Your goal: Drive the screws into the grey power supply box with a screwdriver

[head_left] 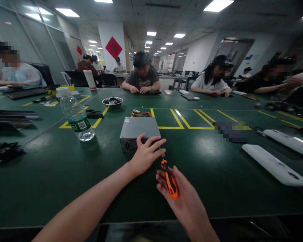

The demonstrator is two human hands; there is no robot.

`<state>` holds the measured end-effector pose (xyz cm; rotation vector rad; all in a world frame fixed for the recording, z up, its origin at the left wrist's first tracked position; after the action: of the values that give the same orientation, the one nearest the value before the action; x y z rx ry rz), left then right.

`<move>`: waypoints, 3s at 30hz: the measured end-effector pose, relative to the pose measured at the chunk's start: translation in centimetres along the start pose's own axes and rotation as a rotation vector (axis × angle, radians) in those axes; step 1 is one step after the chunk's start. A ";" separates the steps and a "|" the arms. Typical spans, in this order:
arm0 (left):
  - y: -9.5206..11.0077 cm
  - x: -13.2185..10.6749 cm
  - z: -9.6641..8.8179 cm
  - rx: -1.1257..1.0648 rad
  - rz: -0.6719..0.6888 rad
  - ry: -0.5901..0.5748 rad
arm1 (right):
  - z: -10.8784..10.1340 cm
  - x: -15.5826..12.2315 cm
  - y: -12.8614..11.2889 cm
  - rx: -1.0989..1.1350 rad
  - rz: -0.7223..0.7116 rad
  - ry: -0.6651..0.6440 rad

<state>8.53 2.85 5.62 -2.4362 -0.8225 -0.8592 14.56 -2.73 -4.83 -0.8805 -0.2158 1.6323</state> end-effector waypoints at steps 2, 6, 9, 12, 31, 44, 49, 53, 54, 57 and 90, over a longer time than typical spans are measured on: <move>-0.1 0.1 -0.1 -0.002 -0.013 -0.006 | -0.1 -1.3 -4.3 -0.336 -0.431 -0.113; -0.2 0.1 0.0 -0.015 -0.026 -0.036 | 4.4 -8.2 -6.3 -1.256 -1.187 -0.585; -0.3 0.2 -0.1 -0.026 -0.040 -0.037 | 5.9 -10.0 -4.4 -1.771 -1.387 -0.833; -0.3 0.3 -0.4 -0.026 -0.045 -0.026 | 7.3 -11.1 -4.6 -1.822 -1.656 -0.942; -7.4 -1.4 -3.4 0.101 -0.258 0.072 | 8.2 -10.8 -4.2 -1.512 -2.087 -1.093; -7.1 -1.5 -2.3 0.106 -0.202 -0.023 | 7.5 -9.4 -4.5 -1.509 -1.921 -1.090; -6.5 -1.1 -2.2 0.142 -0.217 -0.061 | 7.8 -9.2 -4.1 -1.566 -1.895 -1.098; -6.2 -1.0 -1.9 0.161 -0.226 -0.074 | 7.8 -9.5 -4.2 -1.587 -1.983 -1.062; -6.1 -1.0 -1.8 0.162 -0.226 -0.078 | 7.7 -9.7 -4.4 -1.566 -2.014 -1.055; -6.2 -1.1 -1.6 0.156 -0.223 -0.077 | 7.2 -10.1 -5.4 -1.475 -2.099 -1.006; -6.5 -1.2 -1.8 0.126 -0.251 -0.043 | 7.4 -9.0 -5.8 -1.668 -1.965 -0.893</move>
<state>2.75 6.13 7.33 -2.2807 -1.1804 -0.8168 14.29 -6.89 7.43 -0.3687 -2.3122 -0.5391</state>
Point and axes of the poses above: each hand's wrist, its own x-axis towards the middle knuckle, its own z-axis out of the palm, y = z × x, the point moved 10 cm from there along x, towards the middle knuckle, and after that the axes turned 6 degrees about x, right-handed, at the moved point
